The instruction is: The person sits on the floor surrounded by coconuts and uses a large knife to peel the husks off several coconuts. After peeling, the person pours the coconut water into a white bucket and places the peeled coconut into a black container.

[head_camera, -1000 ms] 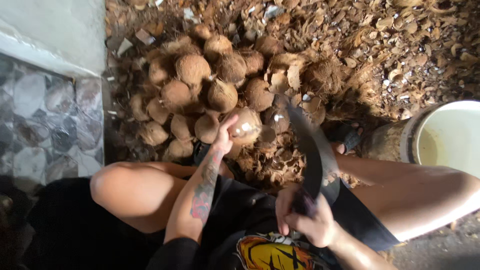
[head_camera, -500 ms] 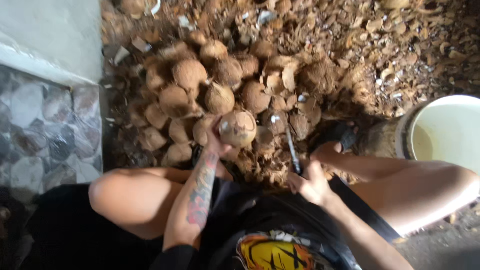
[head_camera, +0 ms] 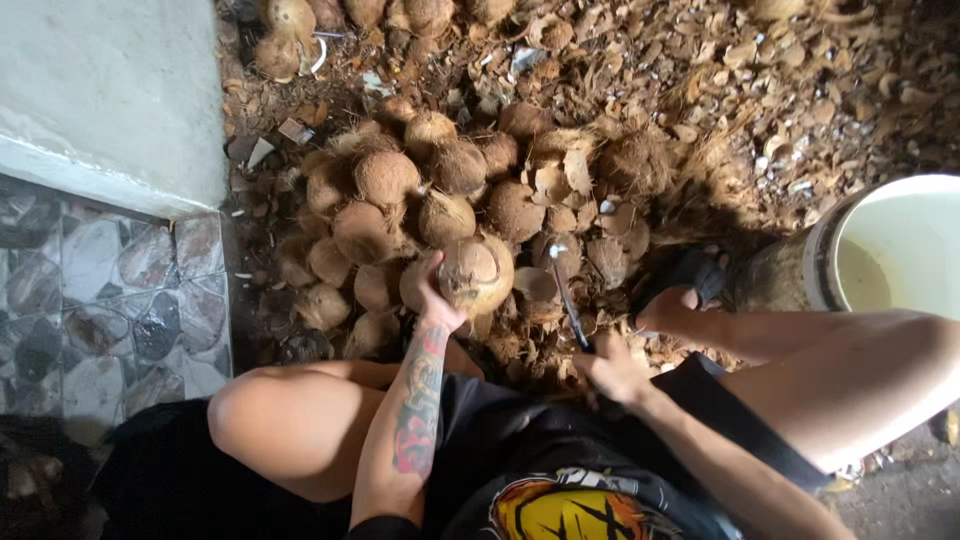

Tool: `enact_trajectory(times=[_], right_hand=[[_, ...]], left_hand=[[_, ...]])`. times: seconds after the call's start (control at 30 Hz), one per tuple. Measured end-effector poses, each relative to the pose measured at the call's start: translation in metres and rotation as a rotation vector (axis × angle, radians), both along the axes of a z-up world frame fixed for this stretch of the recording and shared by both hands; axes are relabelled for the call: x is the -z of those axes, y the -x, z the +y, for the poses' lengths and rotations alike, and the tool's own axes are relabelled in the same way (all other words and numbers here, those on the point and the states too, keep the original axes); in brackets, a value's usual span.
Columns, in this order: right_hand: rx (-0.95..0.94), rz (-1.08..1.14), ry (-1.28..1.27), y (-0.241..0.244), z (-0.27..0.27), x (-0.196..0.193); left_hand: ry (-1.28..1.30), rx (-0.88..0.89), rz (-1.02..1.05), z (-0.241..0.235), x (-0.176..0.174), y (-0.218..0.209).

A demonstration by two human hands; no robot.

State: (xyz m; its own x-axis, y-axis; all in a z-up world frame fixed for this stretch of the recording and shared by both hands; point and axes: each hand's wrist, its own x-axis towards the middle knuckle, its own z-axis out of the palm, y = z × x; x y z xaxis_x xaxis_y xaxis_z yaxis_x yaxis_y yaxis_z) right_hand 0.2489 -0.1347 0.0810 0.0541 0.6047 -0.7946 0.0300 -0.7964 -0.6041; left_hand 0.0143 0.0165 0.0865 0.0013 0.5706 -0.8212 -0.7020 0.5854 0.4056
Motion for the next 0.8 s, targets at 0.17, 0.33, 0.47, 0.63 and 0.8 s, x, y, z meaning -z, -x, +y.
enact_trajectory(times=[0.17, 0.33, 0.47, 0.63, 0.8], right_hand=[[-0.221, 0.063, -1.234, -0.029, 0.009, -0.085], [-0.405, -0.173, -1.383, -0.012, 0.02, -0.062], [-0.288, 0.022, -0.157, -0.006, -0.003, 0.028], [-0.453, -0.212, -0.396, -0.02, -0.001, -0.045], [-0.187, 0.173, -1.386, -0.011, 0.009, -0.105]], left_hand=[[-0.073, 0.202, 0.126, -0.012, 0.057, 0.0], [0.099, 0.289, 0.114, -0.024, 0.083, 0.0], [-0.063, 0.08, -0.044, -0.02, 0.053, -0.002], [0.045, 0.043, -0.048, -0.032, 0.1, 0.024], [0.04, 0.195, 0.054, -0.022, 0.115, 0.01]])
